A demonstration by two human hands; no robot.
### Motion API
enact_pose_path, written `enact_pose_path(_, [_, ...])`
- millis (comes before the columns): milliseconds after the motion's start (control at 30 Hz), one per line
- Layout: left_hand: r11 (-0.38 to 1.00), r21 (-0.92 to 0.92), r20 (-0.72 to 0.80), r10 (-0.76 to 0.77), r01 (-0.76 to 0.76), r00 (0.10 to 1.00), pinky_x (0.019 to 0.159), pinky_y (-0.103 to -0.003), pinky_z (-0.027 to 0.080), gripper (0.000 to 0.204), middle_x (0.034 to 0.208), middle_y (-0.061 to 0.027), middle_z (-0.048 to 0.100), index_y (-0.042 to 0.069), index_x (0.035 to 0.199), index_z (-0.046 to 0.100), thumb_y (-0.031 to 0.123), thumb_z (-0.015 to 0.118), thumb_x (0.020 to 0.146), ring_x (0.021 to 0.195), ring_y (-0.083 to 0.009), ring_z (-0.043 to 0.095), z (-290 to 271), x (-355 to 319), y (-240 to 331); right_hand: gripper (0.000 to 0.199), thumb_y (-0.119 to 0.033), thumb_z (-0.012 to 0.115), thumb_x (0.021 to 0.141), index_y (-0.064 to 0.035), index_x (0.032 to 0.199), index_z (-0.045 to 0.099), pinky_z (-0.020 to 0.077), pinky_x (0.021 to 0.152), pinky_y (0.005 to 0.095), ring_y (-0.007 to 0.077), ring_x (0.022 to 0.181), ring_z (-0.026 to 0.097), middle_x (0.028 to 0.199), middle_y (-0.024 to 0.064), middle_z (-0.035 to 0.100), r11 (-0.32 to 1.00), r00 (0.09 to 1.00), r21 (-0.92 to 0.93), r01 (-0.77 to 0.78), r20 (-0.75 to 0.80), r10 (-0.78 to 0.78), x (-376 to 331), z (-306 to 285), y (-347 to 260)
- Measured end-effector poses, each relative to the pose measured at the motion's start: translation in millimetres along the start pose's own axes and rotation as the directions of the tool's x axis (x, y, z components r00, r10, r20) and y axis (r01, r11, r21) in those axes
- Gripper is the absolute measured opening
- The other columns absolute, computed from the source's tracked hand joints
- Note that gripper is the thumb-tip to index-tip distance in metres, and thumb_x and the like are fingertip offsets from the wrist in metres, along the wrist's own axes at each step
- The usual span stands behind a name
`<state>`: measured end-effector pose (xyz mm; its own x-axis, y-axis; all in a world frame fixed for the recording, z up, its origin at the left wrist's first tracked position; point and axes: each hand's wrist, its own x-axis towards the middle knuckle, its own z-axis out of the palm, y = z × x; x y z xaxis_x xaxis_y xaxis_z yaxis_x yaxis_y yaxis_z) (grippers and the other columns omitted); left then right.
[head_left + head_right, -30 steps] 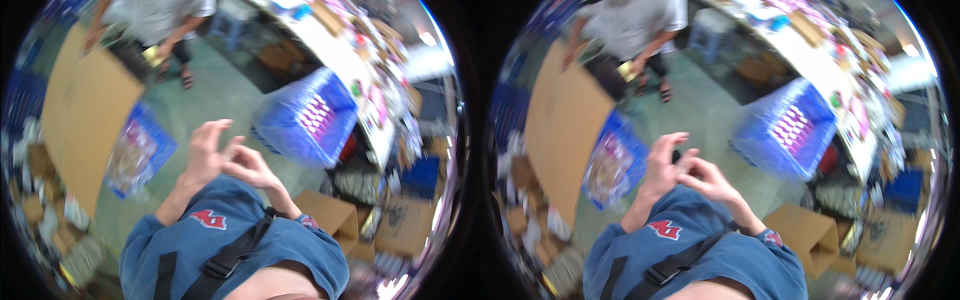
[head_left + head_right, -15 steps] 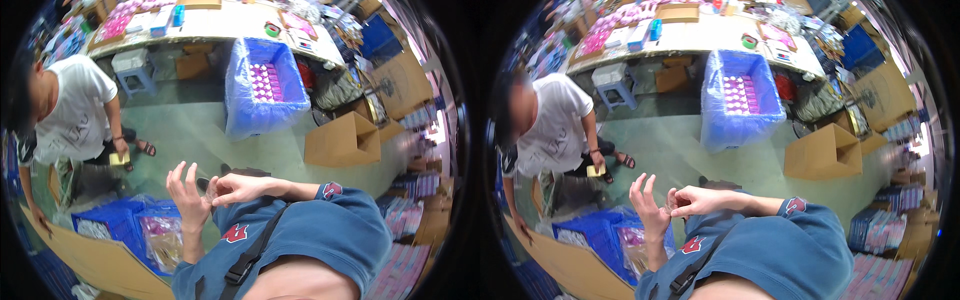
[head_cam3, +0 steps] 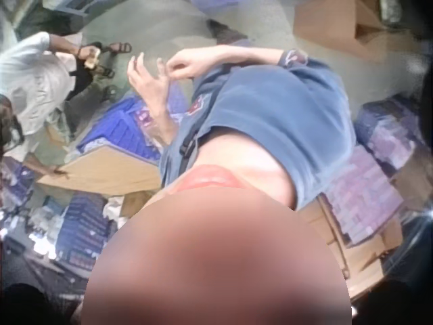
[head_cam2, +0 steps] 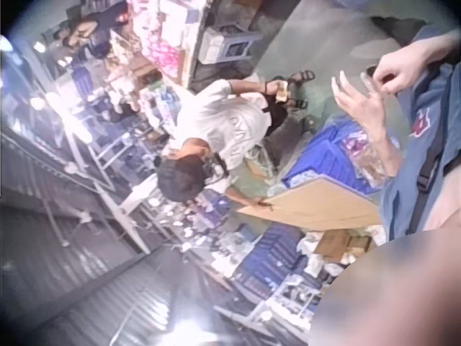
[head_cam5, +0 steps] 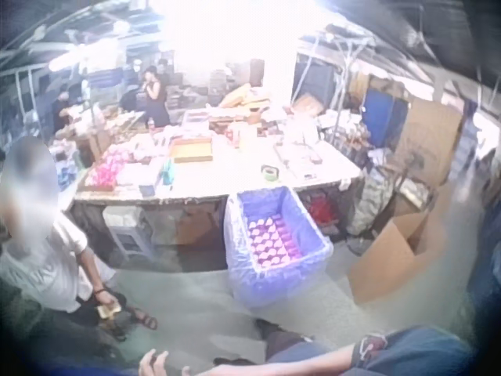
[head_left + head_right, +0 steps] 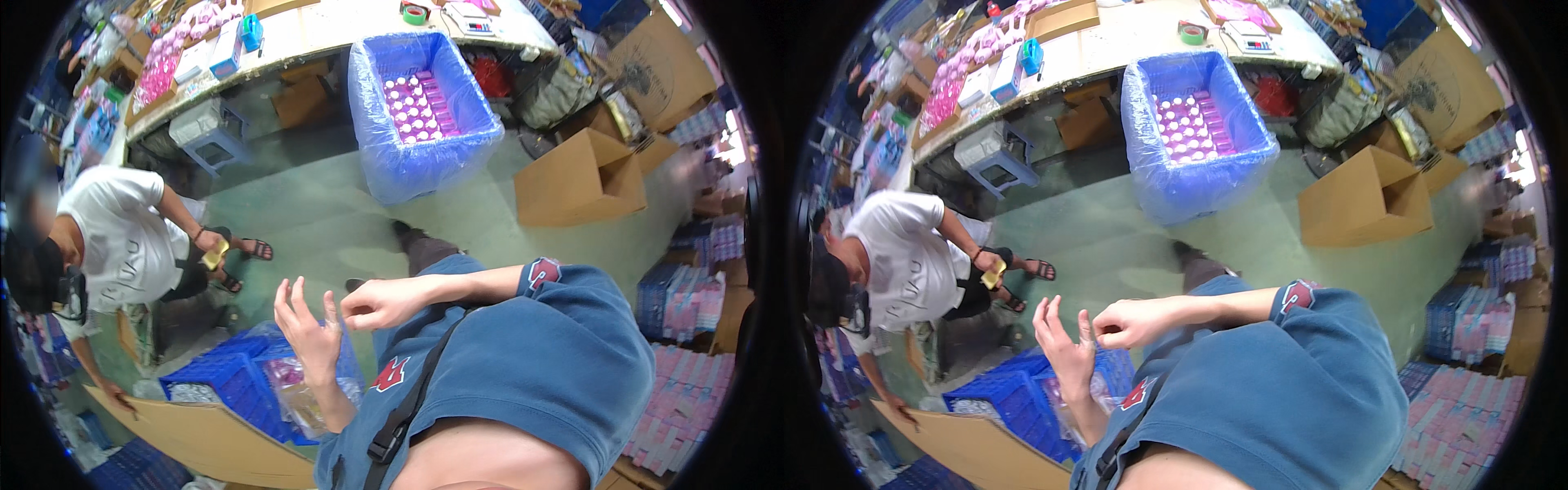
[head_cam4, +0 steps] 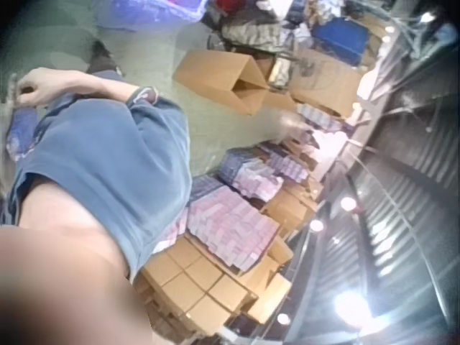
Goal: The person folds flat cardboard sheets into box shapes and secures the seams with small pieces of tape. They repeatedly pick up sheets, fold the flaps, and apply tape to hold the box together before moving to the next sheet.
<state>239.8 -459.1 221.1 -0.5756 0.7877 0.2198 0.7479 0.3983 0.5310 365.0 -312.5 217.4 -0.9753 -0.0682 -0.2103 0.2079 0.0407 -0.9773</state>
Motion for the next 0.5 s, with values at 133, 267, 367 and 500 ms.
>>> enact_pose_path(133, [0.991,0.133,0.045,0.013,-0.019,0.999,0.106,-0.049,0.037,0.051,0.135,-0.0205,0.048,0.004,0.134,0.053,0.025,0.071,0.09,0.126,-0.0392,0.047,32,23,57,0.036,-0.033,0.064,0.095,0.0023,0.088,0.066,0.0467,0.061,0.0353,0.016,0.066,0.058,0.071,0.0108,0.064,0.995,0.989,0.066,-0.077,-0.118,0.085,-52,-51,5])
enact_pose_path(267, [0.942,0.139,0.065,0.3,-0.306,0.952,0.106,-0.05,0.037,0.051,0.136,-0.02,0.05,0.007,0.135,0.053,0.019,0.072,0.089,0.126,-0.0392,0.047,103,58,154,0.034,-0.03,0.064,0.096,0.0029,0.089,0.065,0.048,0.061,0.0353,0.016,0.065,0.059,0.072,0.0127,0.066,0.997,0.919,0.072,0.026,-0.394,0.004,-133,-108,30])
enact_pose_path(367, [0.891,0.062,0.134,0.439,-0.45,0.888,0.107,-0.051,0.037,0.053,0.135,-0.022,0.051,0.007,0.134,0.054,0.017,0.073,0.086,0.124,-0.0411,0.048,172,87,246,0.028,-0.024,0.061,0.095,0.0037,0.091,0.065,0.0489,0.065,0.0361,0.0163,0.067,0.059,0.075,0.0141,0.066,0.998,0.86,0.057,0.021,-0.51,0.011,-225,-168,57])
enact_pose_path(500, [0.785,-0.132,0.251,0.617,-0.605,0.746,0.106,-0.05,0.038,0.056,0.135,-0.0227,0.05,0.008,0.132,0.055,0.014,0.076,0.08,0.123,-0.0411,0.049,256,109,369,0.014,-0.01,0.056,0.098,0.0011,0.094,0.064,0.0471,0.068,0.0271,0.0074,0.078,0.055,0.082,0.0013,0.064,0.969,0.69,0.226,0.1,-0.718,0.096,-350,-220,79])
